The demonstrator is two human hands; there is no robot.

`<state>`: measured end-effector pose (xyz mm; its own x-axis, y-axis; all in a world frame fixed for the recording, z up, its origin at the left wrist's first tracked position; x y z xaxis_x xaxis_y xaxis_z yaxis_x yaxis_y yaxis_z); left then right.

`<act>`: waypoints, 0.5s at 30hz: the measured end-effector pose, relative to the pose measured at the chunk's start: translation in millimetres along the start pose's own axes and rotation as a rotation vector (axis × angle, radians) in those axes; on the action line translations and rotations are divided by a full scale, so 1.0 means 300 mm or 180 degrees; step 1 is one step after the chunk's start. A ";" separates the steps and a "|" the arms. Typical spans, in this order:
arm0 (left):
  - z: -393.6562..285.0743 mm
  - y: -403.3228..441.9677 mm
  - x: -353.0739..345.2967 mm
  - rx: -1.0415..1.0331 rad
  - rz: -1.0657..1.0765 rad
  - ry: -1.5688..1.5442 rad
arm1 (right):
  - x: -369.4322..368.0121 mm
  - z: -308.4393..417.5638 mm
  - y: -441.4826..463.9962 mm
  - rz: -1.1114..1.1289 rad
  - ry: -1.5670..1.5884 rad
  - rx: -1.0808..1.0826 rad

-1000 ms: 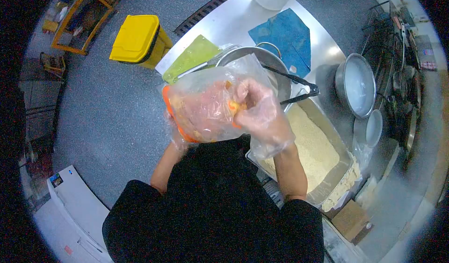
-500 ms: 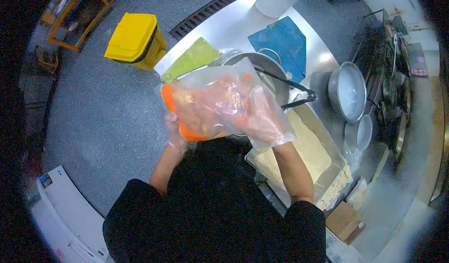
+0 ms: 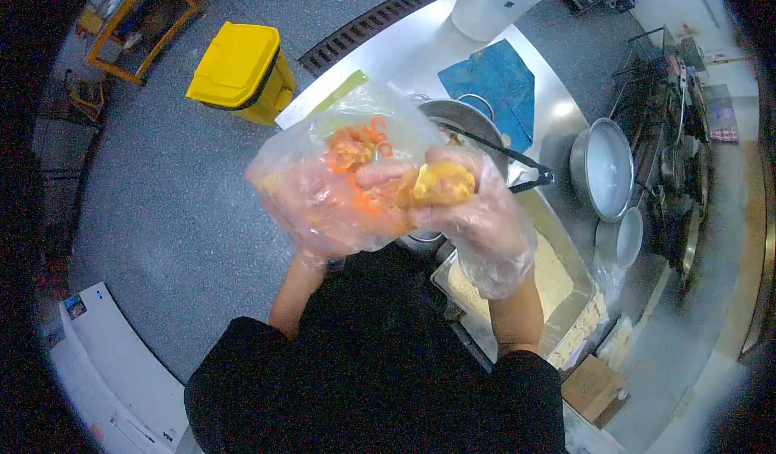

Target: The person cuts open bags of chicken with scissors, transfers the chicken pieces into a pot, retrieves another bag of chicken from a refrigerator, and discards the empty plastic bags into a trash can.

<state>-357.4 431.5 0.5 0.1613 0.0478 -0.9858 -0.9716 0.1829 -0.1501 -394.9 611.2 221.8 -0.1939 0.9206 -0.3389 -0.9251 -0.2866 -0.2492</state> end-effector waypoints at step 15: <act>-0.167 -0.003 0.048 -0.0865 -0.0015 0.0358 | 0.346 0.032 0.029 -0.1294 -0.0811 0.1093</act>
Point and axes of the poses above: each hand's wrist, its own y-axis towards the middle knuckle, its own x-axis out of the back of the hand, z = x × y, the point moved 3 cm from there along y, towards the middle knuckle, and after that the axes turned 1 degree about -z, right-handed, at the moved point
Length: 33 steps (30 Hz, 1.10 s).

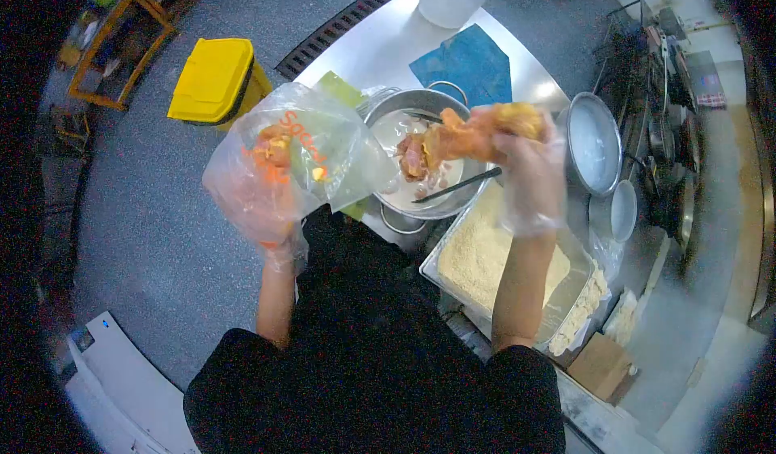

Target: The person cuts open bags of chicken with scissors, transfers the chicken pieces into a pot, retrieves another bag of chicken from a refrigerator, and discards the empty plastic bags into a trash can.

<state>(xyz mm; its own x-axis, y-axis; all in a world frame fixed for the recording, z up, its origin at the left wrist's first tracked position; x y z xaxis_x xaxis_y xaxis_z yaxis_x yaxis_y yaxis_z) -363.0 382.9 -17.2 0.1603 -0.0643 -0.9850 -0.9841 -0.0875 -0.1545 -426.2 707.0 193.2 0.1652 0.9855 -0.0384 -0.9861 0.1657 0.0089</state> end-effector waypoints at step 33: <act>0.177 -0.017 0.041 0.0983 0.0367 -0.0003 | -0.112 -0.288 -0.067 0.1988 -0.0786 -0.0065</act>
Point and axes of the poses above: each hand's wrist, its own y-axis towards the middle knuckle, its own x-axis out of the back of the hand, z = x × y, the point moved 3 cm from there along y, towards the middle knuckle, and after that the axes turned 1 degree about -z, right-handed, at the moved point
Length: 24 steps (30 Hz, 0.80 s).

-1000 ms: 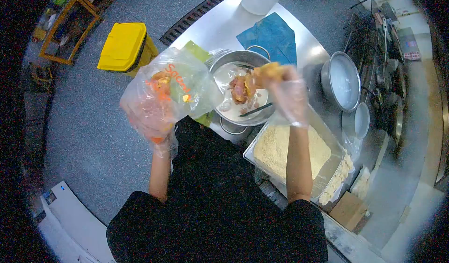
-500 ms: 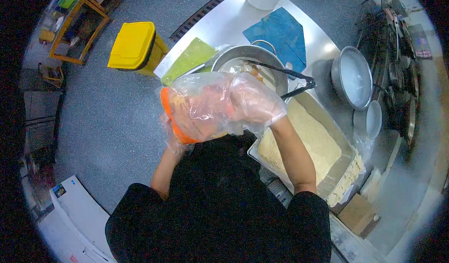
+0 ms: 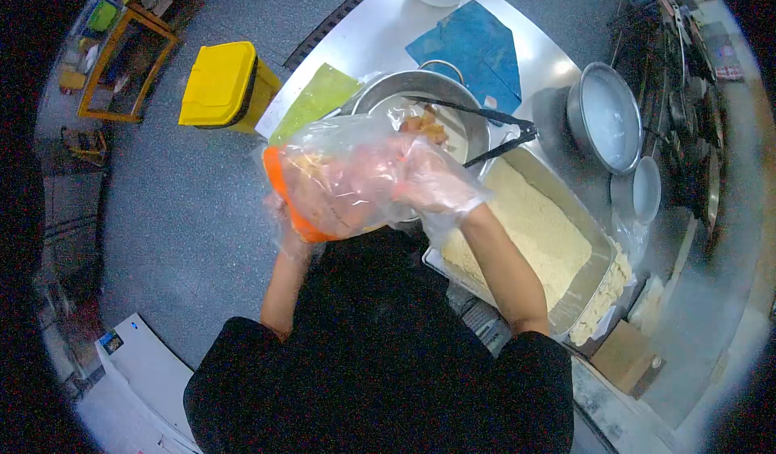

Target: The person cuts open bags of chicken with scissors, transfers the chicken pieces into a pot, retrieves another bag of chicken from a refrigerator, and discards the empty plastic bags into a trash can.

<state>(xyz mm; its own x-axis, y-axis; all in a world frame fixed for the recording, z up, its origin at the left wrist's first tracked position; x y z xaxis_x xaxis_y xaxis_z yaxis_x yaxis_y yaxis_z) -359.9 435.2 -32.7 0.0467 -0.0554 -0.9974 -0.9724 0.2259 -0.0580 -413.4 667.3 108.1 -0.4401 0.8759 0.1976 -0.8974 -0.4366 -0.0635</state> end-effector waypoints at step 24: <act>0.117 0.088 -0.185 -0.0148 -0.0324 0.0235 | 0.060 0.428 0.010 -0.0589 -0.1019 0.0584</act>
Point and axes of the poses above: each hand's wrist, its own y-axis towards the middle knuckle, its own x-axis out of the back of the hand, z = x × y, the point moved 3 cm from there along y, towards the middle knuckle, and after that the axes turned 1 degree about -z, right-handed, at the moved point
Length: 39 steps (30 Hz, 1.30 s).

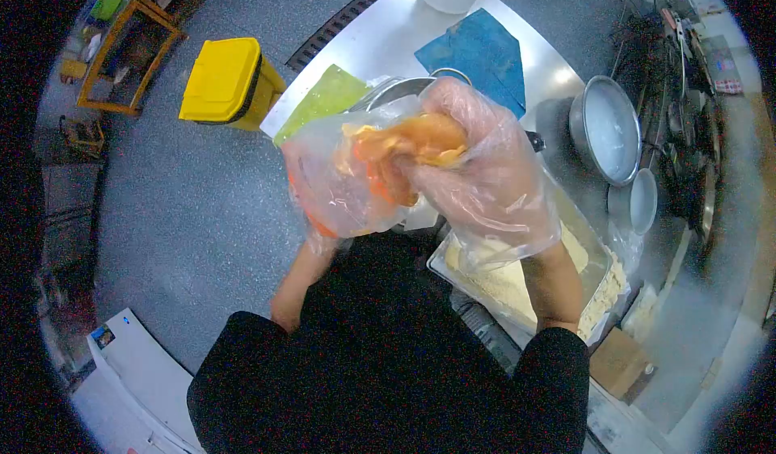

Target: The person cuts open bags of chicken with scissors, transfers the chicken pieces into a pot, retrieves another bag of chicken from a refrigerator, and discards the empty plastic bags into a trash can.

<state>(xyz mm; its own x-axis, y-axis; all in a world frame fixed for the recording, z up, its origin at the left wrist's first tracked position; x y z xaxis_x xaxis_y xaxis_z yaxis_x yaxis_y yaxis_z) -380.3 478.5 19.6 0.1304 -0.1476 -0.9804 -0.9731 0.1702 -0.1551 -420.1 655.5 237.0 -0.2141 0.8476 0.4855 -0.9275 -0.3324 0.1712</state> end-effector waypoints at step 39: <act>0.032 -0.026 0.036 0.0798 -0.0263 0.0839 | -0.114 -0.150 -0.081 0.0144 0.0253 -0.0668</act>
<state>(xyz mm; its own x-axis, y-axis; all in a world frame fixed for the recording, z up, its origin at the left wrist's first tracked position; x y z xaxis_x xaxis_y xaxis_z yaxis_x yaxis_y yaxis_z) -369.5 485.0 9.0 0.1215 -0.4110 -0.9035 -0.8804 0.3758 -0.2893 -404.1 653.3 177.8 -0.2726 0.8665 0.4182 -0.9581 -0.2843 -0.0354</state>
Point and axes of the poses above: each hand's wrist, its own y-axis towards the middle knuckle, its own x-axis out of the back of the hand, z = x × y, the point moved 3 cm from there along y, towards the middle knuckle, and after that the axes turned 1 degree about -z, right-handed, at the moved point
